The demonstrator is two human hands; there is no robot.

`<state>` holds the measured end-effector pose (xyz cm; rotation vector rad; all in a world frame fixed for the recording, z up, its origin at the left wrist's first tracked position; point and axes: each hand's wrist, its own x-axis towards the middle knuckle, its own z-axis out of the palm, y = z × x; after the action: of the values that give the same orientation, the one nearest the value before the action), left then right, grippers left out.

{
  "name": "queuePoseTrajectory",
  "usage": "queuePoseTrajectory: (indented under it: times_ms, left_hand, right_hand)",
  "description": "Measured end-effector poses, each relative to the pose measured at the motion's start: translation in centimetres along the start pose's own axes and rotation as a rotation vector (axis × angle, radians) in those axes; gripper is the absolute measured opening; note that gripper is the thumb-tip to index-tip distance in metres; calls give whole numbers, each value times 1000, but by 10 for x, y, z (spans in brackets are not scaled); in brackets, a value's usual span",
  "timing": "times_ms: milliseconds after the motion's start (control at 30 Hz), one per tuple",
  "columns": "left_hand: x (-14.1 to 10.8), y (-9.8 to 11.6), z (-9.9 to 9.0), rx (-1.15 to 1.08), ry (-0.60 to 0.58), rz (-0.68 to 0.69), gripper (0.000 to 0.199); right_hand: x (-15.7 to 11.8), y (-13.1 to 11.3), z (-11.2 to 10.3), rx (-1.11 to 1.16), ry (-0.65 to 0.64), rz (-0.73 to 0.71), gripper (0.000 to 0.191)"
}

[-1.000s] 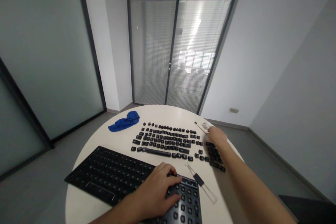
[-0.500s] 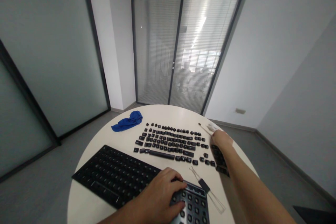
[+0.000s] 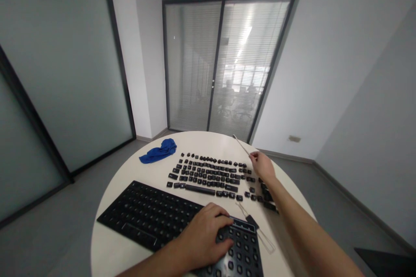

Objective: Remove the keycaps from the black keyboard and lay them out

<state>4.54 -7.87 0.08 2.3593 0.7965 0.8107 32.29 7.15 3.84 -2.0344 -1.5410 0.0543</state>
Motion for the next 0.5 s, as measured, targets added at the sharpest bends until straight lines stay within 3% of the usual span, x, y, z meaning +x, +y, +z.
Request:
queuePoseTrajectory:
  times_ms: [67, 167, 267, 367, 500]
  left_hand:
    - [-1, 1, 0, -35, 47, -32, 36]
    - [-1, -3, -3, -135, 207, -170, 34]
    - [1, -14, -11, -310, 400, -266, 37]
    - [3, -29, -24, -470, 569, -301, 43]
    - [4, -41, -34, -513, 642, -352, 42]
  right_hand:
    - [-16, -27, -4, 103, 23, -100, 30]
    - [-52, -67, -7, 236, 3, -245, 33]
    - [-98, -100, -5, 517, -135, -431, 28]
    - [-138, -118, -1, 667, -334, -507, 24]
    - [-162, -122, 10, 748, -477, -536, 21]
